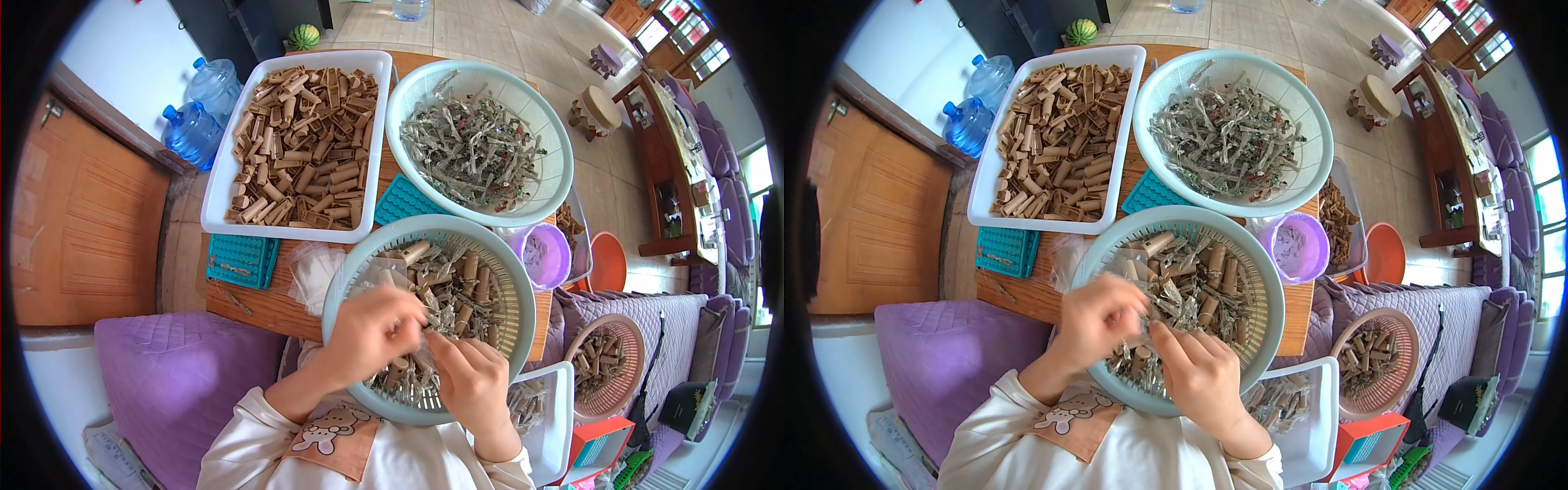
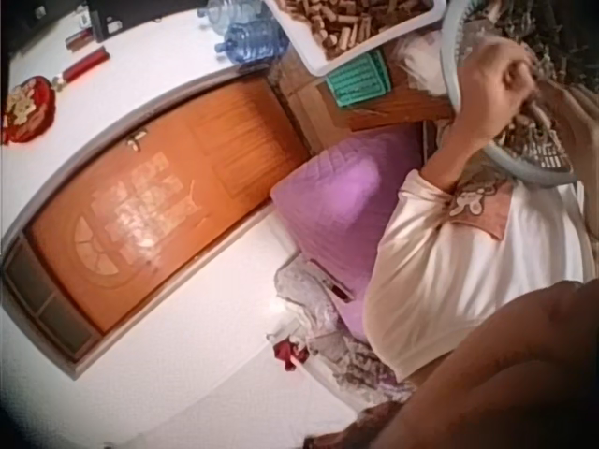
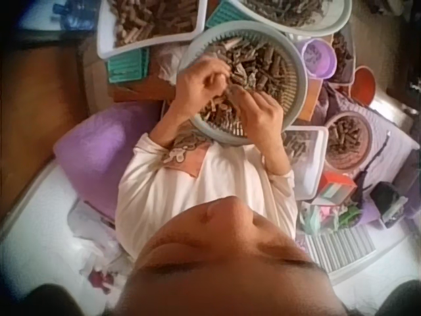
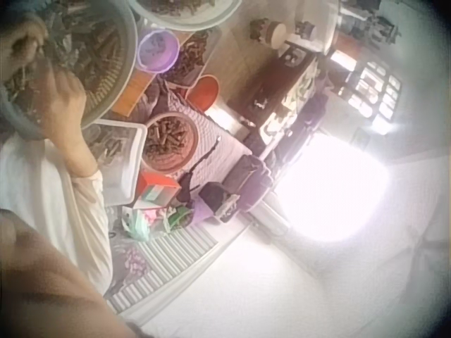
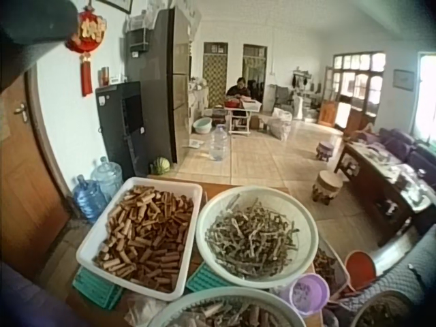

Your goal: The person sorts small cylindrical components by hand, placing them into small plastic bags.

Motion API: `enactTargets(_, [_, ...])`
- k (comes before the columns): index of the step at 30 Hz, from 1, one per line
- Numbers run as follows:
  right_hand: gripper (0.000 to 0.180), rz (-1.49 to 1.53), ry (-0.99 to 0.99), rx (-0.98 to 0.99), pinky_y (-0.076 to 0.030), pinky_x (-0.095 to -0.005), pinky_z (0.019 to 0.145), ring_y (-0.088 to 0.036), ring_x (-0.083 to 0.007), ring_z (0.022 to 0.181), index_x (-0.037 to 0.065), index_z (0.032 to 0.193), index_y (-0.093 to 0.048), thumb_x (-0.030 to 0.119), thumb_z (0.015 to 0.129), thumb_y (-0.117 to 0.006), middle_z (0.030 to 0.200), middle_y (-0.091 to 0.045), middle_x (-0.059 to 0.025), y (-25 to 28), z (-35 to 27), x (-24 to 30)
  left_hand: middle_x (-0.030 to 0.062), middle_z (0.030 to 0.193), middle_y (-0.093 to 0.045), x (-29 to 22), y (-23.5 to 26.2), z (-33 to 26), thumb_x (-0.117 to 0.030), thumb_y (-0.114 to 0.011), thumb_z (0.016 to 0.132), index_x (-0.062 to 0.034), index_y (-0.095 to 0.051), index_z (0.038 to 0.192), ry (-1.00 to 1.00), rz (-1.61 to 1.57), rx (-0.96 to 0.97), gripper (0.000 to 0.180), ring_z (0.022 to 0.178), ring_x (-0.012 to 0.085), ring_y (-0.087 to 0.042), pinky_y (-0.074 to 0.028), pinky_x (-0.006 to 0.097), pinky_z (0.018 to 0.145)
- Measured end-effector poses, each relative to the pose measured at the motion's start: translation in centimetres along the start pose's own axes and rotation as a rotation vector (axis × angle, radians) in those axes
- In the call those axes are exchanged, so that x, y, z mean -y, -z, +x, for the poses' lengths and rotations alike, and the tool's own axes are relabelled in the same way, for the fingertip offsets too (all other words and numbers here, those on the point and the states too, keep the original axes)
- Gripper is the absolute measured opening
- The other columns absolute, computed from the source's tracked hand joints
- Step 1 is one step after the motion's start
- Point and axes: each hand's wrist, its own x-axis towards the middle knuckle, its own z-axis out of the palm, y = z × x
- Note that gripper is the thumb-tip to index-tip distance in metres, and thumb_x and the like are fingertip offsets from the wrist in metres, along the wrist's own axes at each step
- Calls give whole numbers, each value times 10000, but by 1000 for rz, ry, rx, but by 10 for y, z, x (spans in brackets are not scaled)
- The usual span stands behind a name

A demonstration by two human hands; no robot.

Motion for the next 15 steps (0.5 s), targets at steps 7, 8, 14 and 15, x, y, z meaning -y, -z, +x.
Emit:
enactTargets(7, [183,389,-261,-117,-407,-277,449,-522,-182,502,14,907,-620,-53,751,-552,616,-549,-80,12,-3,-5,109,966,-541,-1,12,-6,-44,-527,806,-25,-500,844,191,-431,-491,50,503,36,-424,-371,145,467])
enactTargets(8, [183,388,-260,-115,-407,-277,449,-522,-182,502,14,907,-620,-53,751,-552,616,-549,-80,11,0,-4,112,978,-537,-10,3,-9,-60,-568,791,-37,-511,841,155,-442,-363,79,504,54,-434,-387,159,475])
enactTargets(14, [252,354,-204,-110,-426,-295,473,-539,-210,536,20,938,-612,-66,707,-560,648,-560,-87,2,4,-1,61,906,-545,-13,-13,-8,-184,-748,658,-94,-574,840,-423,191,-274,268,534,131,-518,-406,227,451])
enactTargets(15, [268,322,-203,-93,-432,-300,485,-544,-213,551,21,945,-609,-64,694,-567,664,-567,-88,3,5,1,53,896,-542,-12,-14,-8,-194,-755,644,-96,-579,829,-396,179,-282,274,561,133,-520,-409,237,465])
